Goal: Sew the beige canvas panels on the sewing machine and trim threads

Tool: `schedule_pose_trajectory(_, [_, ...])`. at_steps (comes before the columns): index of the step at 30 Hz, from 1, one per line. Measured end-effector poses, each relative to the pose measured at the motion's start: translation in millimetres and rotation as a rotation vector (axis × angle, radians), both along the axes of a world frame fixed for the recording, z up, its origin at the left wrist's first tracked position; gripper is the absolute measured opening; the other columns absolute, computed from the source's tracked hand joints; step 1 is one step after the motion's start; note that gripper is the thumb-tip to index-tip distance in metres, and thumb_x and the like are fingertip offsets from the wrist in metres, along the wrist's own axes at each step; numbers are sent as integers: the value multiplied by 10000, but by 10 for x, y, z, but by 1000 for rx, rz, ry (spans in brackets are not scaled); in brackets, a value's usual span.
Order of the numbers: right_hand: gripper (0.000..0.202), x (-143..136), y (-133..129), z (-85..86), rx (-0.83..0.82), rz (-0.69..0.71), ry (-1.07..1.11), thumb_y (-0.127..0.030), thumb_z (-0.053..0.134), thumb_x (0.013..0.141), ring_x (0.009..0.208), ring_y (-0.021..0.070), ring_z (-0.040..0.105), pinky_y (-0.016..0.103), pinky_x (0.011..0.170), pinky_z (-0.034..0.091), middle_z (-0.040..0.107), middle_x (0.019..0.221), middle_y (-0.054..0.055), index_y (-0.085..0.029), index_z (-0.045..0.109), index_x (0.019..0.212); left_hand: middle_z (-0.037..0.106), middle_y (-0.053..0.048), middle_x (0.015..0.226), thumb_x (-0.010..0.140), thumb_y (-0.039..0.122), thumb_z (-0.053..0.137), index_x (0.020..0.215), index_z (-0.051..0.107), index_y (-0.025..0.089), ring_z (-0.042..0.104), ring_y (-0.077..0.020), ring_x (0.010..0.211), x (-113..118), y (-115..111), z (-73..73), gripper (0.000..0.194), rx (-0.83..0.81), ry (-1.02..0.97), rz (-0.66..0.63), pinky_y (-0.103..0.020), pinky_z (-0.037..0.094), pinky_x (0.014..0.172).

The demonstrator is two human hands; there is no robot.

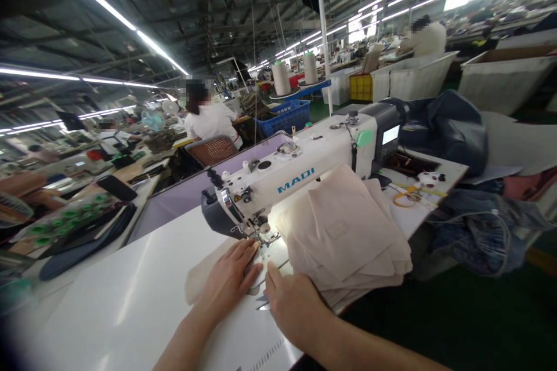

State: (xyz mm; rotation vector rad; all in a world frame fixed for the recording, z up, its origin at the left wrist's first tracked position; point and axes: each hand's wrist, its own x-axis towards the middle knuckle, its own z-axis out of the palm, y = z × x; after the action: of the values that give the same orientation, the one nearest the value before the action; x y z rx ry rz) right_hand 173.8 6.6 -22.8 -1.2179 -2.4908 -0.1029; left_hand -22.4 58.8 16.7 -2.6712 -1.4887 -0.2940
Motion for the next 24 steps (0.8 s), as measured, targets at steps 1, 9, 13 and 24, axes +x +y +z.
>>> schedule_pose_trajectory(1, [309, 2, 0, 2, 1, 3, 2, -128, 559, 945, 659, 177, 697, 299, 524, 513, 638, 1350, 176, -72, 632, 1240, 644, -110, 1355, 993, 420, 505, 1329, 613, 191, 591, -293, 1250, 2, -1, 4, 420, -4, 4, 1, -467, 532, 1035])
schedule_pose_trajectory(9, [317, 5, -4, -23, 1, 7, 17, -127, 555, 947, 661, 178, 698, 302, 519, 514, 632, 1358, 182, -69, 637, 1248, 647, -104, 1347, 989, 430, 516, 1321, 617, 205, 597, -291, 1234, 10, -8, 34, 413, -3, 1, 2, -457, 533, 1031])
schedule_pose_trajectory(13, [327, 9, -10, -8, 7, 4, 22, -137, 567, 944, 659, 185, 700, 323, 533, 530, 638, 1355, 165, -69, 638, 1256, 644, -98, 1349, 994, 413, 515, 1321, 615, 214, 583, -283, 1253, 10, -18, 37, 396, -6, -14, -17, -448, 518, 1046])
schedule_pose_trajectory(24, [281, 48, 3, 15, -75, 18, 37, -124, 593, 913, 703, 199, 721, 302, 585, 552, 659, 1334, 136, -123, 683, 1179, 596, -109, 1416, 991, 368, 533, 1365, 579, 186, 521, -284, 1323, 98, -107, -7, 418, -77, -19, 126, -472, 458, 1100])
